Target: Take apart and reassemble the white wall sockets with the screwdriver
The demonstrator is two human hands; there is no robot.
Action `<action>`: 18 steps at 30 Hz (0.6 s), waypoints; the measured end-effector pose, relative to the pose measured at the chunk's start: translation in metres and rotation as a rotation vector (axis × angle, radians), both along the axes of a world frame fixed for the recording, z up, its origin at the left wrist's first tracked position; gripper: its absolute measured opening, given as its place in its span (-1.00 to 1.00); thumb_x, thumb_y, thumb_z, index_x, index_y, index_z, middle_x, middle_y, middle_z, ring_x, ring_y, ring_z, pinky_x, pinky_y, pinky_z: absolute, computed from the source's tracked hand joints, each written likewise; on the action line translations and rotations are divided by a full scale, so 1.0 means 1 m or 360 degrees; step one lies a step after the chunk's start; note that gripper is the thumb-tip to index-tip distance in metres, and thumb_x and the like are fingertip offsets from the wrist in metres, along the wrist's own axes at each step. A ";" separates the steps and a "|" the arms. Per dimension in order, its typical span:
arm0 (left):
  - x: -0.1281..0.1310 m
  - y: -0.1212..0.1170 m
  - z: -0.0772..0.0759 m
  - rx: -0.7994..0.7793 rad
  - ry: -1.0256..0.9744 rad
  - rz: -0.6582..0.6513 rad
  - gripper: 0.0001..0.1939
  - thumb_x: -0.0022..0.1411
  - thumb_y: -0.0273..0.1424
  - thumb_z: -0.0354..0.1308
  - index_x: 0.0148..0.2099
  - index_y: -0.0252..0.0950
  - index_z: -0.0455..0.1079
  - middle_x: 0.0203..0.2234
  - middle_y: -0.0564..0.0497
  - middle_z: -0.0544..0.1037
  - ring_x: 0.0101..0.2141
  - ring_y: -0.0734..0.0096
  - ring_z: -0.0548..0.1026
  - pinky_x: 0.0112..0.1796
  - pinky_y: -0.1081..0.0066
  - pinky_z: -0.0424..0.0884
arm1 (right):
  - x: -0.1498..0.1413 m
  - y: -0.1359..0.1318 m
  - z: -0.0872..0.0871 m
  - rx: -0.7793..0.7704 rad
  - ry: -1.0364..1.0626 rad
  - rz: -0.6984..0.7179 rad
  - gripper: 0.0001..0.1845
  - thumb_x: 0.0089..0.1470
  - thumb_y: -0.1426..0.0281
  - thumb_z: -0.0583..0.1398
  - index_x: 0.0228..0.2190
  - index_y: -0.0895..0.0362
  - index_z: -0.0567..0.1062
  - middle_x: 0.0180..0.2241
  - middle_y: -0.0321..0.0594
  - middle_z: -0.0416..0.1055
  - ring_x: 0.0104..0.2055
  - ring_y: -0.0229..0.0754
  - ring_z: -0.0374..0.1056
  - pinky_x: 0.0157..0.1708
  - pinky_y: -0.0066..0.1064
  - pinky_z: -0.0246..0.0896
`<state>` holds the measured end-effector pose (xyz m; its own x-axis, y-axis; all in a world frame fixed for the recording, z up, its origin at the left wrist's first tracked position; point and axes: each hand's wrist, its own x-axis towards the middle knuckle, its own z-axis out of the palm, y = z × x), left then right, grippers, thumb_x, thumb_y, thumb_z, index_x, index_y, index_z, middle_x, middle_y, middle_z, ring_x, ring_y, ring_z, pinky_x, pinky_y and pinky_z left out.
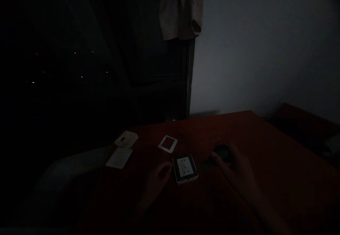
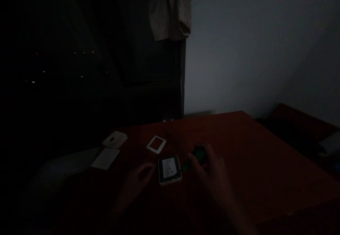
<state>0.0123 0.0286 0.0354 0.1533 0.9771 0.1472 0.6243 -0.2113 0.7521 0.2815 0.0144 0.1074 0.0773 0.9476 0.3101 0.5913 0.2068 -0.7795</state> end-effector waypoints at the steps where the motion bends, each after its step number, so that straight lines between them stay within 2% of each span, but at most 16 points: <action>1: 0.006 0.003 -0.002 -0.0016 -0.0061 0.0000 -0.80 0.19 -0.36 0.05 -0.18 -0.16 0.48 -0.25 0.05 0.59 -0.19 0.31 0.53 -0.11 0.31 0.45 | 0.000 0.000 0.000 0.0007 0.0000 0.0003 -0.70 0.12 0.12 0.13 -0.20 0.05 0.35 -0.34 -0.21 0.47 -0.35 -0.14 0.45 -0.45 -0.41 0.38; 4: 0.016 0.009 -0.011 -0.0038 -0.0197 -0.0003 -0.81 0.17 -0.37 0.06 -0.20 -0.17 0.48 -0.24 0.03 0.60 -0.19 0.31 0.54 -0.12 0.31 0.46 | 0.000 0.000 0.000 0.0021 -0.0016 -0.0013 -0.70 0.12 0.12 0.14 -0.20 0.05 0.36 -0.35 -0.21 0.48 -0.35 -0.13 0.45 -0.44 -0.40 0.38; 8: 0.020 0.012 -0.021 -0.0049 -0.0215 0.0001 -0.80 0.17 -0.37 0.05 -0.21 -0.17 0.49 -0.25 0.03 0.61 -0.20 0.31 0.55 -0.12 0.30 0.47 | 0.001 0.000 -0.001 0.0036 -0.0016 -0.0018 -0.70 0.11 0.13 0.14 -0.22 0.06 0.37 -0.35 -0.22 0.48 -0.37 -0.16 0.44 -0.48 -0.44 0.36; 18: 0.023 0.012 -0.027 -0.0046 -0.0138 -0.0007 -0.80 0.17 -0.39 0.05 -0.22 -0.14 0.49 -0.25 0.05 0.60 -0.20 0.32 0.55 -0.13 0.32 0.47 | -0.003 -0.002 0.003 0.0012 0.0025 0.0012 -0.71 0.12 0.13 0.14 -0.21 0.05 0.36 -0.36 -0.22 0.45 -0.36 -0.15 0.44 -0.47 -0.42 0.37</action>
